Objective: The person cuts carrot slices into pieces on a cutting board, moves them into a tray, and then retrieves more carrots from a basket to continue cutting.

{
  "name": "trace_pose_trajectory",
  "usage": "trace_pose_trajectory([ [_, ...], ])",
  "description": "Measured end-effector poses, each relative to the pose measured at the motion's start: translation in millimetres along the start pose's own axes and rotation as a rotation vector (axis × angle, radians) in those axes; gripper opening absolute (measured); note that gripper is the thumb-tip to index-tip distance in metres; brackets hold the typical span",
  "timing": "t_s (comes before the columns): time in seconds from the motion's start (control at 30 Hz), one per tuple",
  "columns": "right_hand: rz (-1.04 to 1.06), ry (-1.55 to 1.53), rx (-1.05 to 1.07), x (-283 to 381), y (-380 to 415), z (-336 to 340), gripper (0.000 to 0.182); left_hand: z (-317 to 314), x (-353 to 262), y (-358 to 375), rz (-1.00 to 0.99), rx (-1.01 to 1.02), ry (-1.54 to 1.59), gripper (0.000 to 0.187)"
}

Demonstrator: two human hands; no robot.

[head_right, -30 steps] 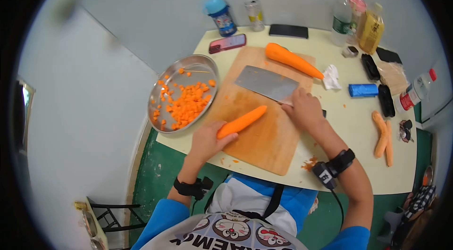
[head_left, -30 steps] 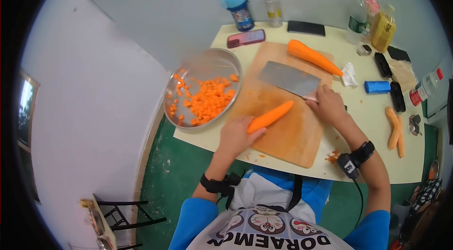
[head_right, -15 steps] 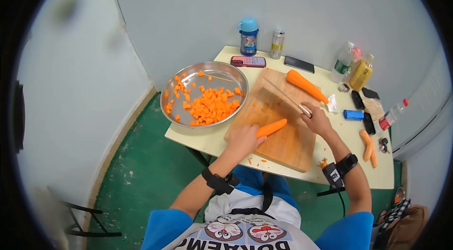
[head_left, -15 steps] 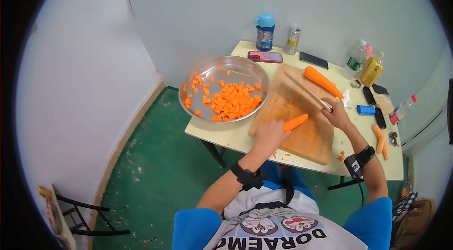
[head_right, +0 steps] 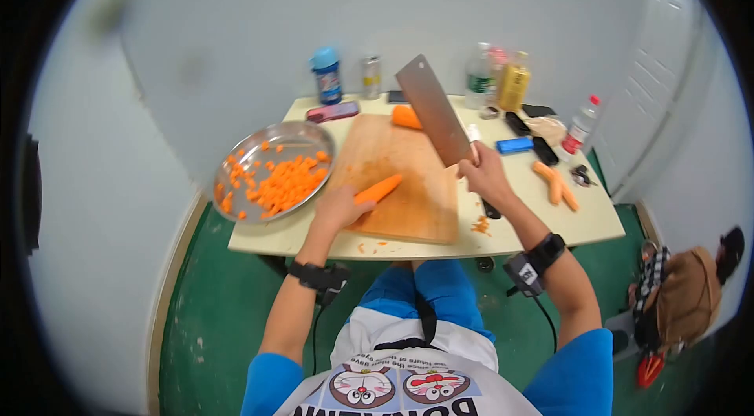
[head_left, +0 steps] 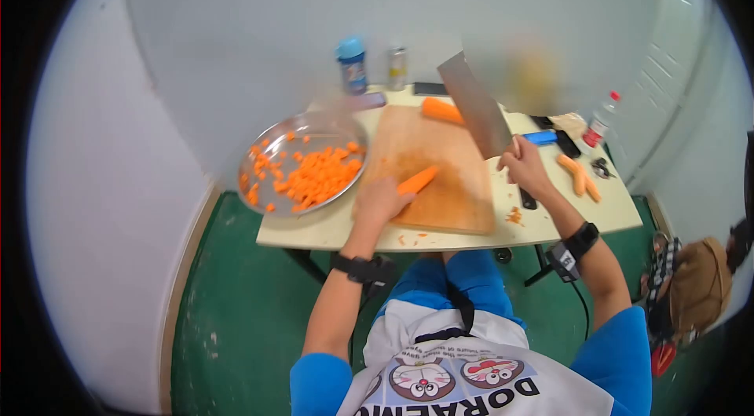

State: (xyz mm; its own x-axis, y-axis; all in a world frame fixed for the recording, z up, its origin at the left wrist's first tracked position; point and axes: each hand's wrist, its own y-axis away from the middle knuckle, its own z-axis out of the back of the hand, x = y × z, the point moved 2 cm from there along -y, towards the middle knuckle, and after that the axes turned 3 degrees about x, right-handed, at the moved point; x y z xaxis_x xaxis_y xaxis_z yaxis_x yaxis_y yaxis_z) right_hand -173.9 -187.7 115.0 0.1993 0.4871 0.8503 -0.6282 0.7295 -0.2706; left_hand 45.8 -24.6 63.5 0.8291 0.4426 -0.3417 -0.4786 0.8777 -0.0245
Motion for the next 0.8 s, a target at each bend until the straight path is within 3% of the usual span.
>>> trace_pose_trajectory([
  [0.07,-0.174,-0.062,0.111,6.9,5.4,4.1,0.021,-0.8,-2.1,-2.0,-0.039,-0.028,-0.012,0.043],
  [0.23,-0.118,0.234,0.037,18.9,16.7,-1.4,0.025,-4.4,-2.3,4.2,-0.058,-0.066,-0.040,0.041],
  [0.37,-0.285,0.305,0.277,12.1,21.8,-6.6,0.023,-12.4,-8.4,11.5,-0.003,-0.044,-0.114,0.037],
  [0.43,0.072,0.526,0.239,-3.8,23.1,-6.1,0.022,-10.4,-7.8,11.5,0.016,-0.046,-0.117,0.037],
  [0.57,-0.254,0.370,0.320,12.1,25.3,5.0,0.022,-1.4,-4.8,5.7,-0.013,0.039,-0.034,0.038],
  [0.63,-0.275,0.338,0.360,7.3,23.8,10.4,0.023,-1.7,-11.3,0.8,-0.017,0.089,-0.027,0.037],
  [0.7,-0.291,0.295,0.402,-0.2,21.3,12.5,0.024,-3.9,-18.9,-3.1,-0.173,-0.002,-0.094,0.037],
  [0.8,-0.368,0.207,0.393,-5.9,14.1,18.8,0.024,-9.6,-31.8,-9.5,-0.171,0.007,-0.144,0.037],
])
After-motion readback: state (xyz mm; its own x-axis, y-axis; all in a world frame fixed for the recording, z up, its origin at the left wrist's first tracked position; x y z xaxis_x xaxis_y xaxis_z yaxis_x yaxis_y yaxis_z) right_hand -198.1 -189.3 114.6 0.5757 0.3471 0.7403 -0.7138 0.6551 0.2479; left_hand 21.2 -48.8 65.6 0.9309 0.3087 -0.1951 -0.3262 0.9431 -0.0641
